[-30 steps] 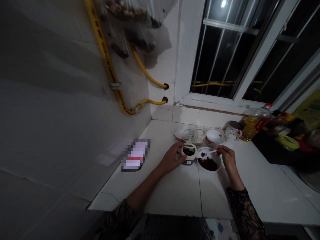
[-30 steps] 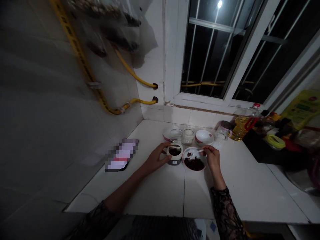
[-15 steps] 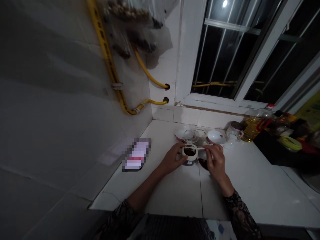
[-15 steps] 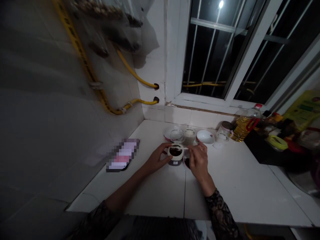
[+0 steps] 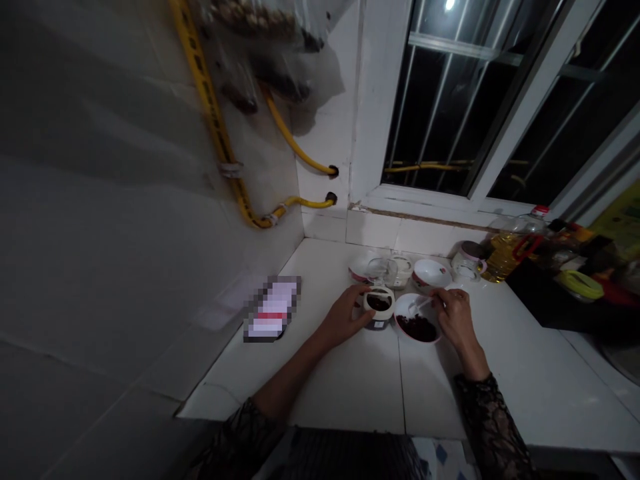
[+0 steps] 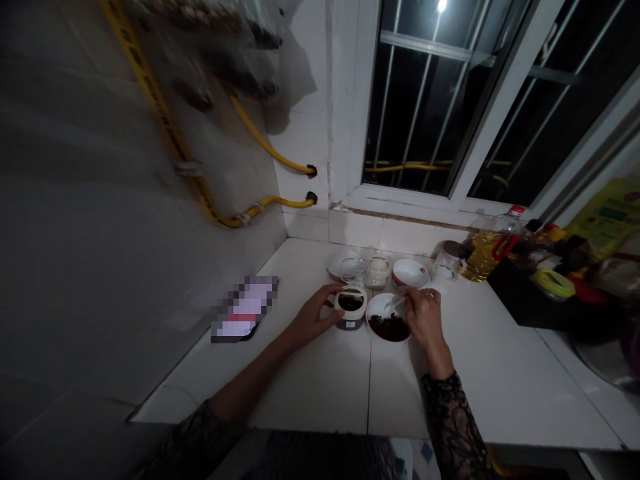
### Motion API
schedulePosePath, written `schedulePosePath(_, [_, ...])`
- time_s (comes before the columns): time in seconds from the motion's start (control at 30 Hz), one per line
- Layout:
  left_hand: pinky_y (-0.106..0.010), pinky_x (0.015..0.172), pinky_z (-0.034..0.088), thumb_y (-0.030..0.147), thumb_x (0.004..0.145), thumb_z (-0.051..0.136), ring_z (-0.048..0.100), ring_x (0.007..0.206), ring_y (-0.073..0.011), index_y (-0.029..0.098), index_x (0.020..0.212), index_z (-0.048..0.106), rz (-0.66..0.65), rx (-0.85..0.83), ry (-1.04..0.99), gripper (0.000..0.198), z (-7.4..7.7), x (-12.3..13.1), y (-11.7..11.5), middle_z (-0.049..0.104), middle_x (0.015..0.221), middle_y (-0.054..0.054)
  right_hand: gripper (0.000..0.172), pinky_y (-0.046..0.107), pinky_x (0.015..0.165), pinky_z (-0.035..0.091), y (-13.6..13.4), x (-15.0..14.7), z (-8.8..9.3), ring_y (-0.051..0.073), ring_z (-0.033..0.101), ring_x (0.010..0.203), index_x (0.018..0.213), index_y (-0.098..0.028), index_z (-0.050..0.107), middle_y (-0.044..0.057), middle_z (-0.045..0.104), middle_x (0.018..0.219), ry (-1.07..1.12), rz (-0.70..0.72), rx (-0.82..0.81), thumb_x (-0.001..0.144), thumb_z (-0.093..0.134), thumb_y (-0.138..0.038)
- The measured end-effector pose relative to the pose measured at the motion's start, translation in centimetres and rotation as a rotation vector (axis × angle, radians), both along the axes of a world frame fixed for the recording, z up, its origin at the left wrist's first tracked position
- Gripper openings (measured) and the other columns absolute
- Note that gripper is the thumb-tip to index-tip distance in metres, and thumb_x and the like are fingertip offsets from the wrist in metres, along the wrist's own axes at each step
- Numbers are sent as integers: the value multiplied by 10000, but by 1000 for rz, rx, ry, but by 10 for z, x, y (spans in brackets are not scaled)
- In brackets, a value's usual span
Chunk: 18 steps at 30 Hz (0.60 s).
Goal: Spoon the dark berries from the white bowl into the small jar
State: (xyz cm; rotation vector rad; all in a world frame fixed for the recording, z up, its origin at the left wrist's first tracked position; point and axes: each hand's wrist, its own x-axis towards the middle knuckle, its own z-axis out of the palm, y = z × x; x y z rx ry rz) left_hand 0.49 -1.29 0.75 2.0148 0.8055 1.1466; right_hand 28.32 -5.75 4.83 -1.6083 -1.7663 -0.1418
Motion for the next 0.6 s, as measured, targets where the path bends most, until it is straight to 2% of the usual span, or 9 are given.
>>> schedulePosePath(0.1, [-381, 867, 548, 332, 857, 613, 579, 1175, -267, 219, 1254, 511, 3, -2, 6, 425, 0, 0, 0, 577, 1312, -126, 237, 409, 903, 365, 1, -10, -1, 227, 617, 722, 774, -229, 706, 20, 685, 616, 75, 67, -109, 780, 469, -235])
schedulePosePath(0.2, [-386, 865, 549, 331, 856, 616, 583, 1162, -266, 227, 1255, 511, 4, -5, 14, 426, -2, 0, 0, 581, 1309, -121, 239, 362, 794, 416, 1, -21, 0, 207, 602, 642, 717, -224, 694, 8, 660, 567, 280, 139, -207, 776, 473, -293])
schedulePosePath(0.3, [-384, 869, 550, 329, 850, 621, 584, 1160, -263, 222, 1260, 507, 10, -7, 16, 439, -2, 0, 1, 583, 1306, -119, 204, 309, 647, 422, 1, -24, 1, 186, 575, 569, 675, -215, 677, -4, 636, 526, 538, 129, -308, 702, 511, -329])
schedulePosePath(0.37, [-382, 872, 552, 320, 847, 623, 586, 1162, -261, 223, 1261, 506, 10, -5, 14, 441, -2, 1, 1, 581, 1312, -116, 197, 296, 609, 413, 1, -22, 1, 178, 562, 543, 664, -210, 668, -8, 625, 507, 681, 115, -353, 652, 530, -350])
schedulePosePath(0.47, [-382, 865, 558, 315, 848, 628, 591, 1160, -265, 227, 1256, 512, 9, 7, 8, 434, -1, 1, 1, 585, 1307, -117, 204, 301, 603, 405, 3, -18, 1, 176, 542, 531, 642, -214, 650, -13, 593, 481, 805, 79, -347, 596, 560, -392])
schedulePosePath(0.6, [-381, 865, 560, 312, 851, 631, 592, 1162, -266, 221, 1251, 517, 16, 8, 14, 426, 0, 0, 0, 589, 1303, -119, 218, 310, 608, 398, 4, -12, 1, 179, 526, 537, 629, -221, 641, -14, 571, 479, 825, -16, -276, 573, 557, -415])
